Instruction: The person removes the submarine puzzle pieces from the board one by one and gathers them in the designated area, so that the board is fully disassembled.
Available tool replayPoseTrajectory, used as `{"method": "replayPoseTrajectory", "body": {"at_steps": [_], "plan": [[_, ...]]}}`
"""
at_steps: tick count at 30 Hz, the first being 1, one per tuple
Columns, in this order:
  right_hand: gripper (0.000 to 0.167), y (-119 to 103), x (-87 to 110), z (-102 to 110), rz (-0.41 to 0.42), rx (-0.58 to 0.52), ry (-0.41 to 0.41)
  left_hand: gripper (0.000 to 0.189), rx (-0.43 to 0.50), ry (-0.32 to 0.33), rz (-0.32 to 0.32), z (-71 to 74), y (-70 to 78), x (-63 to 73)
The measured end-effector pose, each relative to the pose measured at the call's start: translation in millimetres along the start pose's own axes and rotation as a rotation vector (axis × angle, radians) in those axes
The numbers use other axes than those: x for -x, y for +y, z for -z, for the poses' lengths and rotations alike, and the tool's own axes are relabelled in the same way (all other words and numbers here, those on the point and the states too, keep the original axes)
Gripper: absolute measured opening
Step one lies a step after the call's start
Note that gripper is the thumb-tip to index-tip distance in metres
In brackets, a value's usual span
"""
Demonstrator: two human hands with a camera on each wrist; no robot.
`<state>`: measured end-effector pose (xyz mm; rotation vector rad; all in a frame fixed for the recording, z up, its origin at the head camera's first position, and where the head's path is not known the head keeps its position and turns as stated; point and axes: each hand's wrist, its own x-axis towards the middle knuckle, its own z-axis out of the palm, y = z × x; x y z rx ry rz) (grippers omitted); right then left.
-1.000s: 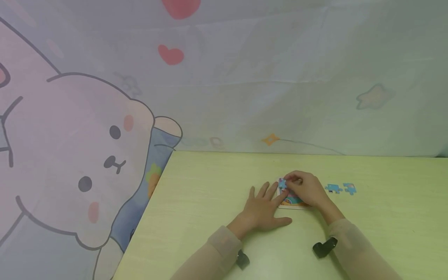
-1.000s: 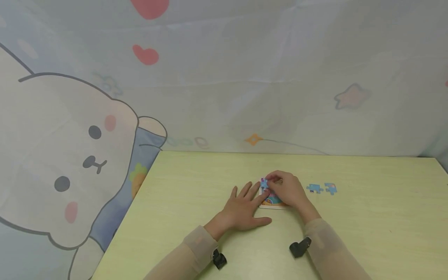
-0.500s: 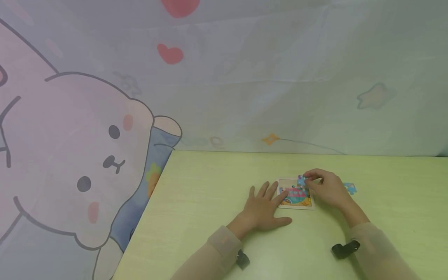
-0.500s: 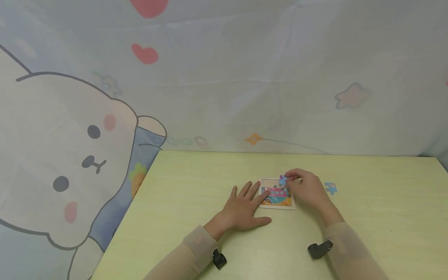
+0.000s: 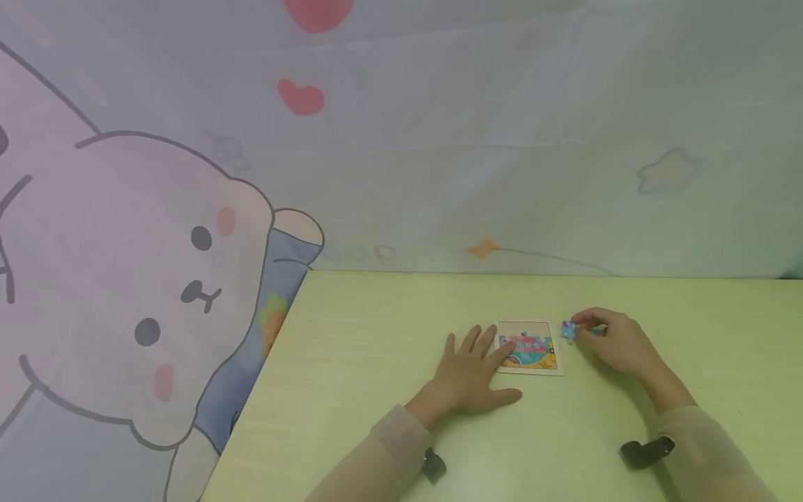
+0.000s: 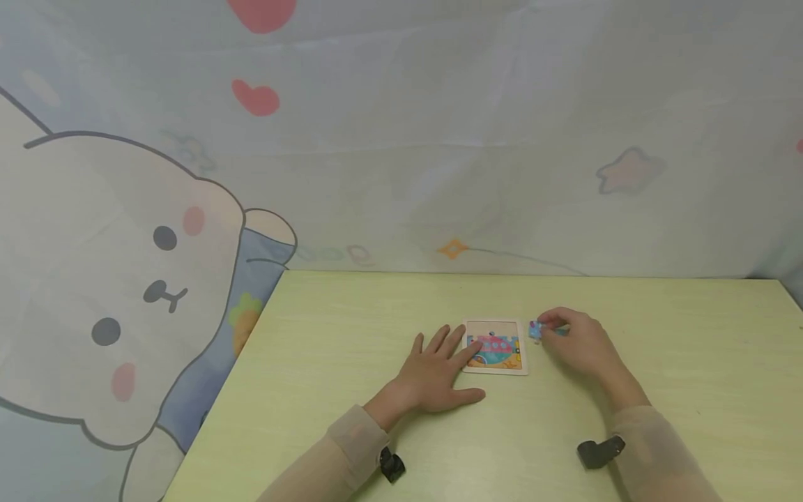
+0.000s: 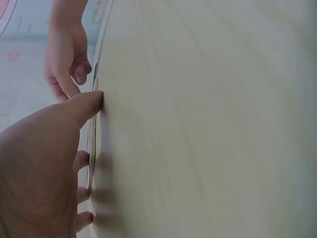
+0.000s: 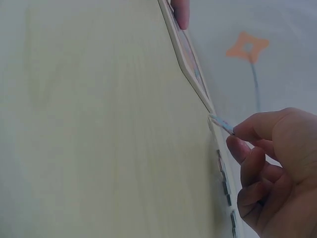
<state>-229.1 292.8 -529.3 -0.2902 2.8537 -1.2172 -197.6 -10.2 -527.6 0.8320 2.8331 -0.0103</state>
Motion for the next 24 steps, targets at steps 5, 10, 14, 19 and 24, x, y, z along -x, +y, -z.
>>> {"method": "replayPoseTrajectory", "body": {"at_steps": [5,10,14,19,24], "plan": [[0.025,2.4,2.2,0.6,-0.005,0.036,-0.007,0.085,-0.008,0.000,-0.002,0.5,1.0,0.6],[0.024,3.1,2.6,1.3,-0.008,0.056,-0.009,0.085,-0.011,-0.004,0.001,1.2,2.0,0.4],[0.025,4.4,2.8,2.1,-0.004,0.054,-0.007,0.085,-0.014,-0.003,0.002,1.0,2.3,0.2],[0.026,6.3,4.9,2.7,-0.015,0.073,0.036,0.086,-0.014,-0.006,-0.002,1.1,2.4,0.4],[0.025,7.6,7.3,4.7,-0.016,0.065,0.068,0.086,-0.010,-0.017,0.001,0.5,0.8,-0.7]]}}
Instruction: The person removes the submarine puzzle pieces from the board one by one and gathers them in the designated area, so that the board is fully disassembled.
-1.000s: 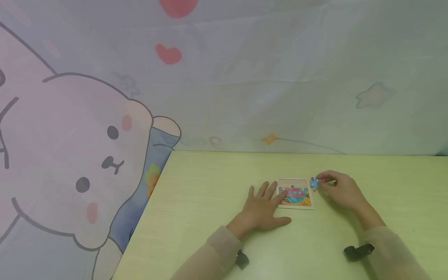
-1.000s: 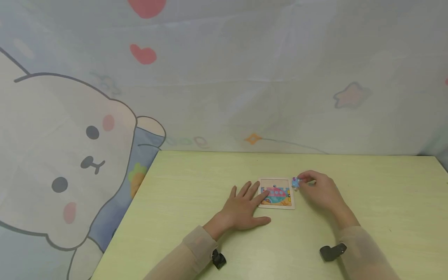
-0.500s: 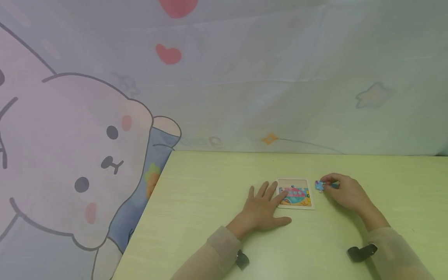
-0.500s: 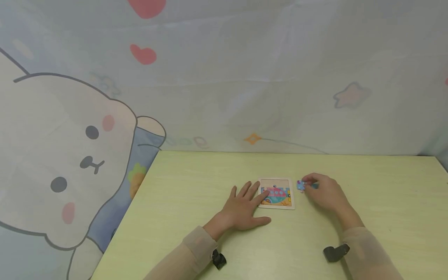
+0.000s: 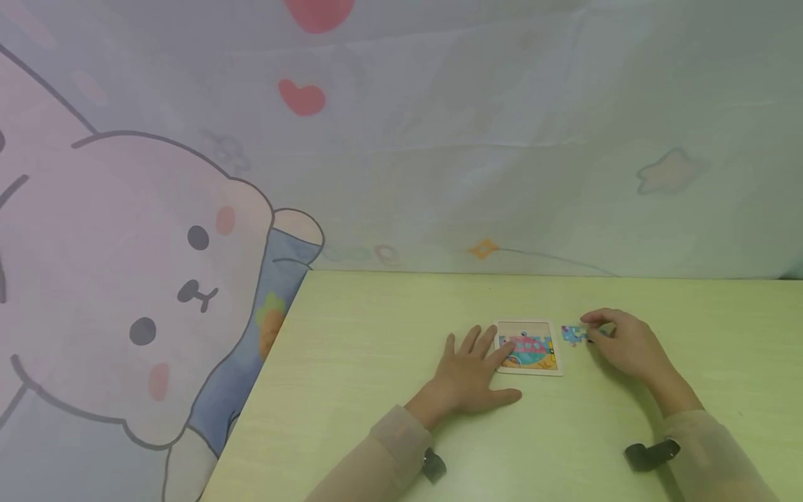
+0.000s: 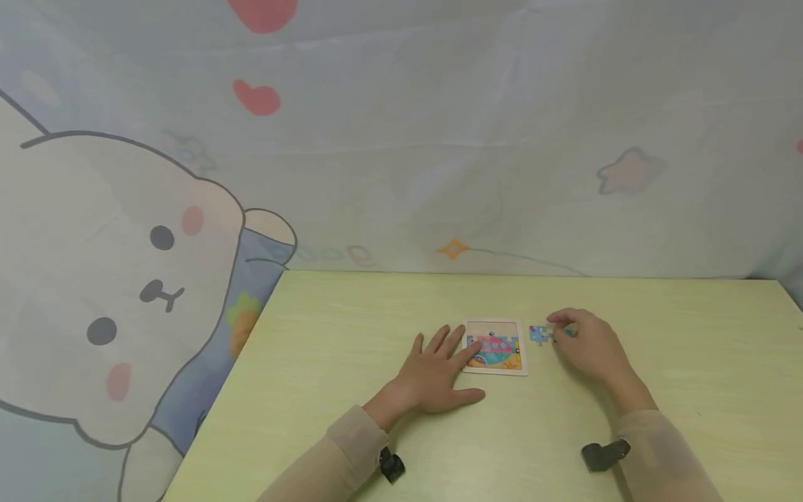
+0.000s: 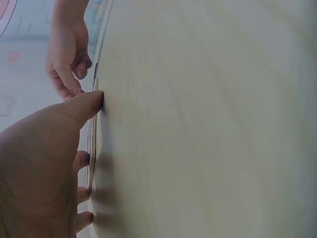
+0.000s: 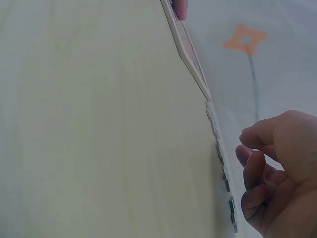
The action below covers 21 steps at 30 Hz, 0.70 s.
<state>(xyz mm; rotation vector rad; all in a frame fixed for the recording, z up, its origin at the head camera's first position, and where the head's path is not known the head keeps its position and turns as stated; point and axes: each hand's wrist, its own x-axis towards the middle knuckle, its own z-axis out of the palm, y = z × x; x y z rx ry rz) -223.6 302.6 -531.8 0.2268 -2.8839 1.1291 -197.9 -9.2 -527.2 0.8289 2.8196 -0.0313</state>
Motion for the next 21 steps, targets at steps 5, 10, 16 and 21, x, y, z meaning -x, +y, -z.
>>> {"method": "replayPoseTrajectory", "body": {"at_steps": [5,10,16,21], "plan": [[0.026,-3,1.3,2,0.010,-0.017,-0.004,0.087,0.014,-0.016,0.006,0.5,-2.2,0.1],[0.029,-9,2.8,1,0.007,-0.038,-0.046,0.087,0.021,-0.015,0.006,1.1,-2.2,1.0],[0.026,-17,3.2,-6,0.032,-0.039,-0.071,0.084,0.005,0.009,-0.004,1.8,0.6,3.8],[0.027,-22,3.4,-13,0.073,-0.068,-0.113,0.081,-0.033,0.033,-0.035,-1.8,5.8,2.4]]}}
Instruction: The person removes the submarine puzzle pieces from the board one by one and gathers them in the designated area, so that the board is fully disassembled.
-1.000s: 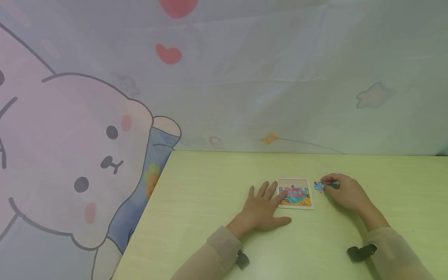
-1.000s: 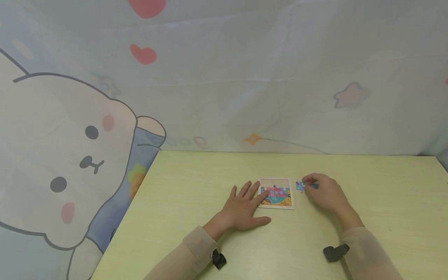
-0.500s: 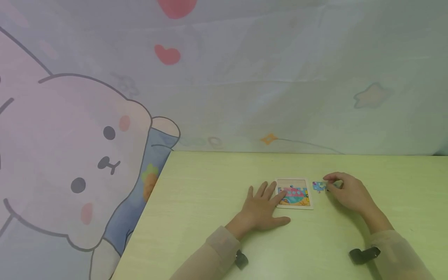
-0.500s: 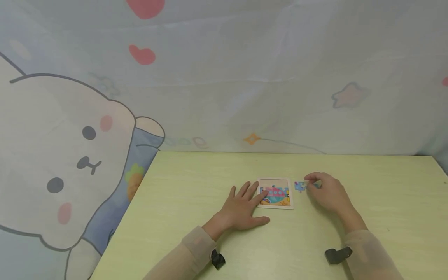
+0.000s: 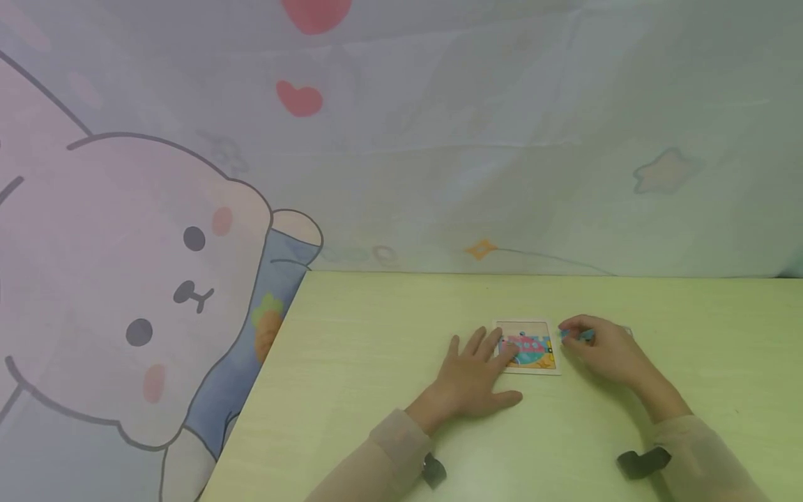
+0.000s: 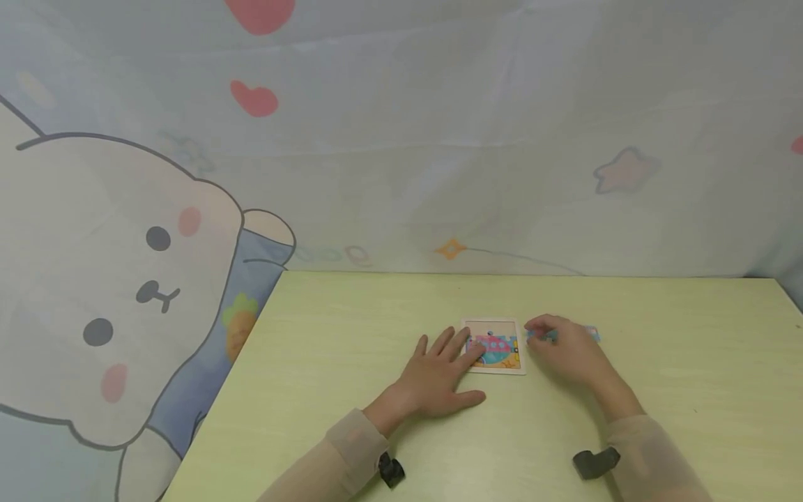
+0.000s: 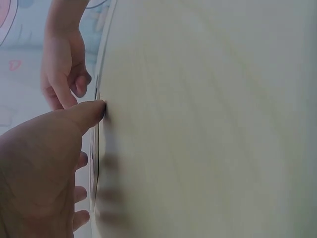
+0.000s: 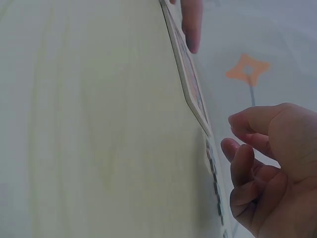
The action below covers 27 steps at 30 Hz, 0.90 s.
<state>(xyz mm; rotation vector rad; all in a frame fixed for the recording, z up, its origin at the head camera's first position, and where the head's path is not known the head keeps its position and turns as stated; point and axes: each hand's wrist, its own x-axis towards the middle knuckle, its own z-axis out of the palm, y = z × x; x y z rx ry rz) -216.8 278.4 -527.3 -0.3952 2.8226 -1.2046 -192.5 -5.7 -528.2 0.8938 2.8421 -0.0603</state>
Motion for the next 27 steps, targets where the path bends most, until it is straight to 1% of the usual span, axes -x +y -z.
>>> {"method": "replayPoseTrajectory", "body": {"at_steps": [3,6,10,16,20,27], "plan": [[0.030,-3,-1.5,-5,0.016,-0.021,-0.031,0.080,-0.024,0.010,-0.036,-1.7,4.3,-2.4],[0.032,-7,-3.7,-9,0.022,-0.029,-0.054,0.080,-0.028,0.005,-0.069,-2.1,9.1,-4.2],[0.031,-11,-3.8,-12,0.009,-0.023,-0.068,0.079,-0.035,-0.006,-0.098,0.0,16.2,-3.8],[0.033,-12,-5.3,-16,0.000,-0.011,-0.077,0.080,-0.066,-0.016,-0.101,2.0,21.2,-3.8],[0.036,-12,-5.5,-17,0.002,0.004,-0.086,0.078,-0.056,-0.012,-0.099,2.1,22.1,-3.2],[0.034,-13,-8.0,-16,-0.002,0.006,-0.109,0.076,-0.061,-0.012,-0.099,4.5,22.7,-2.0]]}}
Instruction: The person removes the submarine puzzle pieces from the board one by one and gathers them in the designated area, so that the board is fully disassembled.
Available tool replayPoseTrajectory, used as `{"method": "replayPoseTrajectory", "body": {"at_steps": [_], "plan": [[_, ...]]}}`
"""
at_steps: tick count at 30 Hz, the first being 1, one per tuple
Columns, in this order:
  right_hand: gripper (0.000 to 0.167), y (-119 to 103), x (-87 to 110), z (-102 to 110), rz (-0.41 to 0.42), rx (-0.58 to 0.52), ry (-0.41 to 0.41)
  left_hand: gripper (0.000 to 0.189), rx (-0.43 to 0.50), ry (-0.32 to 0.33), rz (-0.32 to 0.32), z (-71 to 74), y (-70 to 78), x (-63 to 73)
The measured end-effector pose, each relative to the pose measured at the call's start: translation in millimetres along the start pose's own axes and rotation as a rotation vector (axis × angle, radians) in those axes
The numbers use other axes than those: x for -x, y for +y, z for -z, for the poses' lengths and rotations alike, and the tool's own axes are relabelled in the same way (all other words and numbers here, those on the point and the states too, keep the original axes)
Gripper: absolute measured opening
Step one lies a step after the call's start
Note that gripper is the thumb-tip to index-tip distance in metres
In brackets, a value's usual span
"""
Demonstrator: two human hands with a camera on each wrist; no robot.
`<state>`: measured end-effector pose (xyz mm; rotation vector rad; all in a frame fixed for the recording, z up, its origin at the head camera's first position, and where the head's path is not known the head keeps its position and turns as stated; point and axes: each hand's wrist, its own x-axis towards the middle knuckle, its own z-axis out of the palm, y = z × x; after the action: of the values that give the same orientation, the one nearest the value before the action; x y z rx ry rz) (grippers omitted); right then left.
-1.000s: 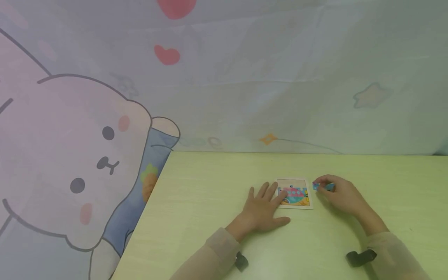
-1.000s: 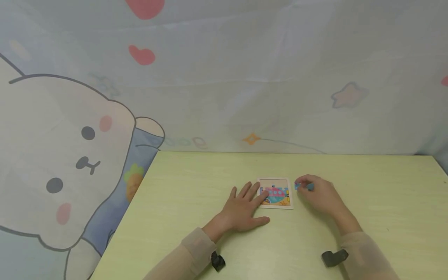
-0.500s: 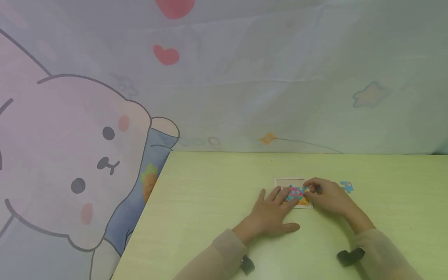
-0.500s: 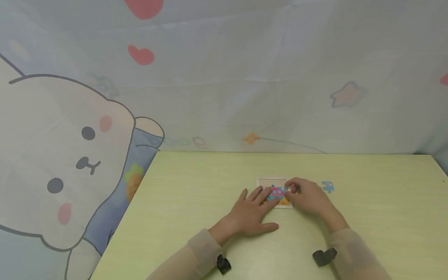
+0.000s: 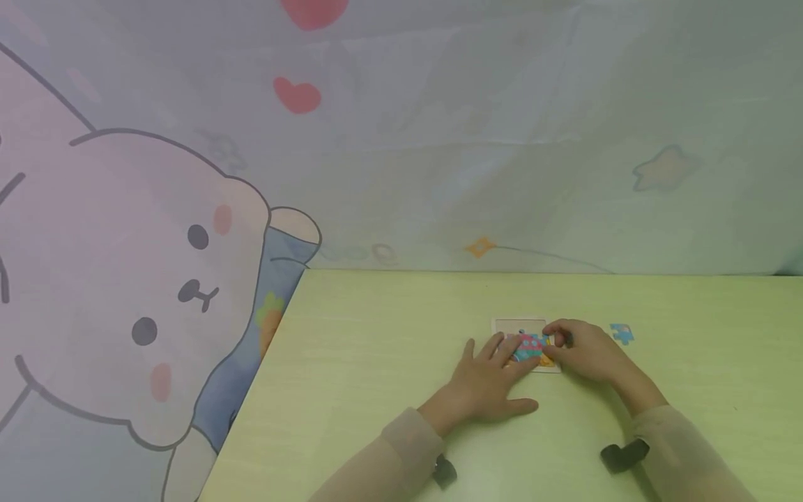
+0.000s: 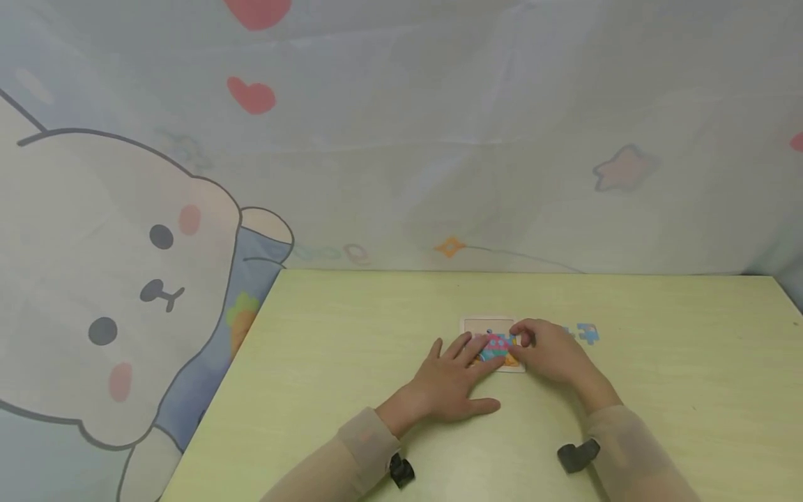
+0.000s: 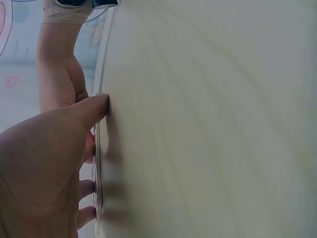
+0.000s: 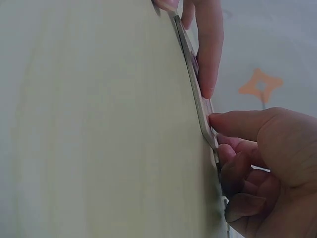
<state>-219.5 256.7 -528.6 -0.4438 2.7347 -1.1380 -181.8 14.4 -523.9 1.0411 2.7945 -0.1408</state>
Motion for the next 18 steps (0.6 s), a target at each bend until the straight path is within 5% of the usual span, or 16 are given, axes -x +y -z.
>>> {"method": "replayPoseTrajectory", "body": {"at_steps": [18], "plan": [[0.032,-9.0,8.0,-7.9,0.000,0.023,0.034,0.076,-0.007,-0.017,-0.013,-2.7,-0.4,7.7]]}}
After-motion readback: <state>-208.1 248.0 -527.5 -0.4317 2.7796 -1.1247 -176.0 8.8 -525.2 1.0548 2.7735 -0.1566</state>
